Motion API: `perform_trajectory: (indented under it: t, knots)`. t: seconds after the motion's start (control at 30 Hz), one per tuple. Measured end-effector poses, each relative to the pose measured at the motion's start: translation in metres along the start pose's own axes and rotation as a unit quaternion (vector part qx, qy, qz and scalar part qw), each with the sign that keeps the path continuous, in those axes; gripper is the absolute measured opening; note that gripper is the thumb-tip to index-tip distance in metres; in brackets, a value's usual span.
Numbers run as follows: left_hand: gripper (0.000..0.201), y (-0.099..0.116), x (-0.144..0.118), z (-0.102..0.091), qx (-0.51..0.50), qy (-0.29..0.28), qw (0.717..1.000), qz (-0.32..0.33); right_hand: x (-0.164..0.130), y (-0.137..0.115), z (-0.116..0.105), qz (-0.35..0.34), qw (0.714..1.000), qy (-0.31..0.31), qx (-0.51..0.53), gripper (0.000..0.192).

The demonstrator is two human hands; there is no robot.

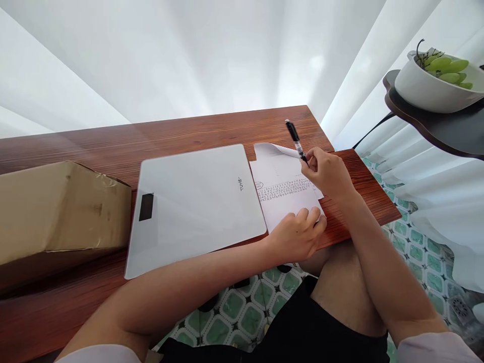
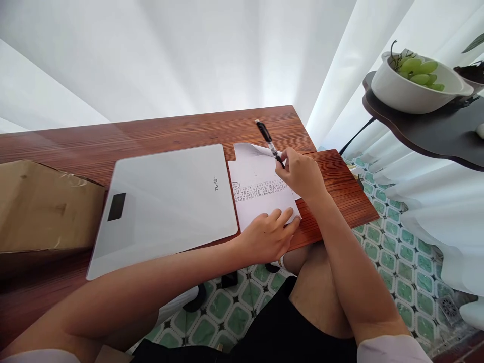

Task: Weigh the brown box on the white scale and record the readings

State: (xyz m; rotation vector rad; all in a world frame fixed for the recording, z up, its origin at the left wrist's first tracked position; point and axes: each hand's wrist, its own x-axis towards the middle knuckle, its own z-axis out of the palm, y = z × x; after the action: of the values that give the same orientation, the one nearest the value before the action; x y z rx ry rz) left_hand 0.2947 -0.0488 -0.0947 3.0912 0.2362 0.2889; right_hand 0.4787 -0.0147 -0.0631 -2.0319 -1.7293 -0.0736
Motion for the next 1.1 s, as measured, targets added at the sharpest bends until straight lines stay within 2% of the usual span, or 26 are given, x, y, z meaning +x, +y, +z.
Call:
perform_trajectory:
  t: [0.1, 0.27, 0.4, 0.5, 0.6, 0.7, 0.8, 0.97, 1.1]
  knots:
    - [0.045, 0.0, 0.001, 0.0, 0.003, 0.003, 1.0, -0.002, -0.006, 0.003, -0.007, -0.009, 0.998, 0.051, 0.019, 0.008]
    - [0.044, 0.001, 0.0, 0.0, 0.013, -0.006, 1.0, -0.005, -0.015, 0.001, -0.023, -0.006, 0.993, 0.113, -0.029, 0.01]
    - [0.044, 0.001, 0.0, -0.001, 0.009, -0.002, 1.0, -0.003, -0.022, 0.002, -0.039, 0.026, 0.991, 0.125, -0.031, 0.012]
    - [0.043, 0.001, 0.0, -0.001, 0.005, 0.001, 1.0, -0.001, -0.03, 0.008, -0.043, 0.062, 0.991, 0.11, 0.052, 0.023]
    - [0.044, 0.001, 0.001, 0.0, 0.003, 0.002, 1.0, -0.003, -0.037, 0.015, -0.032, 0.074, 0.985, 0.061, 0.144, 0.029]
    - [0.042, 0.001, 0.001, -0.001, -0.005, 0.001, 1.0, -0.003, -0.04, 0.024, -0.014, 0.084, 0.966, -0.005, 0.246, 0.018]
    - [0.038, 0.0, 0.001, -0.002, -0.009, 0.003, 1.0, -0.01, -0.039, 0.031, 0.002, 0.095, 0.94, -0.043, 0.325, 0.009]
    - [0.032, 0.0, 0.003, -0.004, -0.015, -0.002, 1.0, -0.024, -0.036, 0.034, 0.011, 0.112, 0.924, -0.049, 0.362, 0.027]
    - [0.03, -0.001, 0.003, -0.003, -0.02, -0.007, 0.999, -0.03, -0.037, 0.032, 0.011, 0.122, 0.919, -0.072, 0.369, 0.03]
